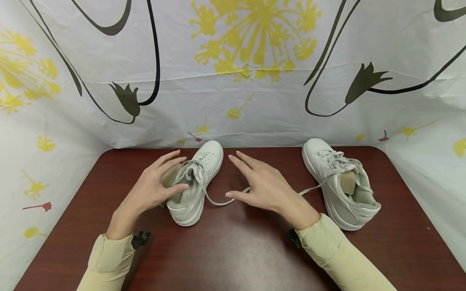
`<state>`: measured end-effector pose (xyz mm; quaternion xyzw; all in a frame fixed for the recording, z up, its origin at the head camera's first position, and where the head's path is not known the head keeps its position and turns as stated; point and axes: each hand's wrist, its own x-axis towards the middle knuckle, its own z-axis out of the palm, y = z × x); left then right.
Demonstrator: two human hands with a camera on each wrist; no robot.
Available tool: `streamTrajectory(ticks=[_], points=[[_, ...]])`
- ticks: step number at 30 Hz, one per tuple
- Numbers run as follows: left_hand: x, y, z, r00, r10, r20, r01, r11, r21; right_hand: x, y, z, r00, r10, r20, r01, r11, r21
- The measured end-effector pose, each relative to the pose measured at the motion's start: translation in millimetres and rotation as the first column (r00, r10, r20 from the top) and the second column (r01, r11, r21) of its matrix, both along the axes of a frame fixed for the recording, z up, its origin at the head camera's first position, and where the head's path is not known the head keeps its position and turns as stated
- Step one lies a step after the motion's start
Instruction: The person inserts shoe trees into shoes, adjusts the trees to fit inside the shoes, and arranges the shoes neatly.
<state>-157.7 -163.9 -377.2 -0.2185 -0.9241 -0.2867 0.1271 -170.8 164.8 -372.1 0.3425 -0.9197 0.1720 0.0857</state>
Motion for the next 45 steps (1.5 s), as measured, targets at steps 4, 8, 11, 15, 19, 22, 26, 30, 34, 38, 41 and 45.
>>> streamTrajectory(ticks=[4, 8, 11, 15, 19, 22, 26, 30, 34, 38, 41, 45], points=[[0.6, -10, 1.3, 1.000, 0.014, 0.001, -0.014, 1.000, -0.010, -3.2, -12, -0.9, 1.000, 0.014, 0.001, -0.014, 1.000, -0.006], [2.2, -20, 2.3, 0.999, 0.042, 0.015, -0.042, 0.999, -0.016, -5.7, -21, -4.0, 1.000, 0.026, 0.011, -0.026, 1.000, -0.007], [2.6, -25, -0.5, 0.998, 0.050, 0.034, -0.050, 0.998, -0.027, -4.9, -24, -7.0, 0.999, 0.034, 0.017, -0.034, 0.999, -0.005], [2.2, -28, -5.9, 0.998, 0.053, 0.045, -0.051, 0.998, -0.040, -3.5, -24, -8.9, 0.999, 0.036, 0.014, -0.036, 0.999, -0.005], [1.2, -31, -8.9, 0.998, 0.033, 0.049, -0.033, 0.999, 0.003, -5.0, -28, -7.3, 0.999, 0.039, 0.020, -0.039, 0.999, -0.008], [0.6, -37, -11.4, 0.998, 0.013, 0.063, -0.016, 0.999, 0.046, -8.2, -36, -5.3, 0.998, 0.056, 0.028, -0.055, 0.998, -0.024], [0.4, -42, -16.6, 0.997, -0.002, 0.081, -0.003, 0.998, 0.067, -10.2, -45, -3.8, 0.997, 0.070, 0.034, -0.069, 0.997, -0.040], [1.0, -46, -20.7, 0.994, -0.008, 0.105, 0.001, 0.998, 0.062, -10.7, -49, -4.8, 0.996, 0.070, 0.048, -0.068, 0.997, -0.038], [0.2, -52, -25.0, 0.991, -0.007, 0.136, 0.001, 0.999, 0.041, -11.9, -54, -7.2, 0.994, 0.059, 0.093, -0.054, 0.997, -0.049], [0.2, -58, -30.6, 0.985, -0.015, 0.172, 0.012, 1.000, 0.021, -14.3, -58, -10.5, 0.989, 0.059, 0.134, -0.052, 0.997, -0.057], [0.3, -61, -33.2, 0.980, -0.024, 0.199, 0.021, 1.000, 0.019, -17.3, -60, -13.2, 0.986, 0.064, 0.153, -0.055, 0.997, -0.060], [0.8, -63, -34.6, 0.971, -0.023, 0.236, 0.019, 1.000, 0.018, -21.8, -61, -15.5, 0.980, 0.072, 0.184, -0.057, 0.995, -0.086]])
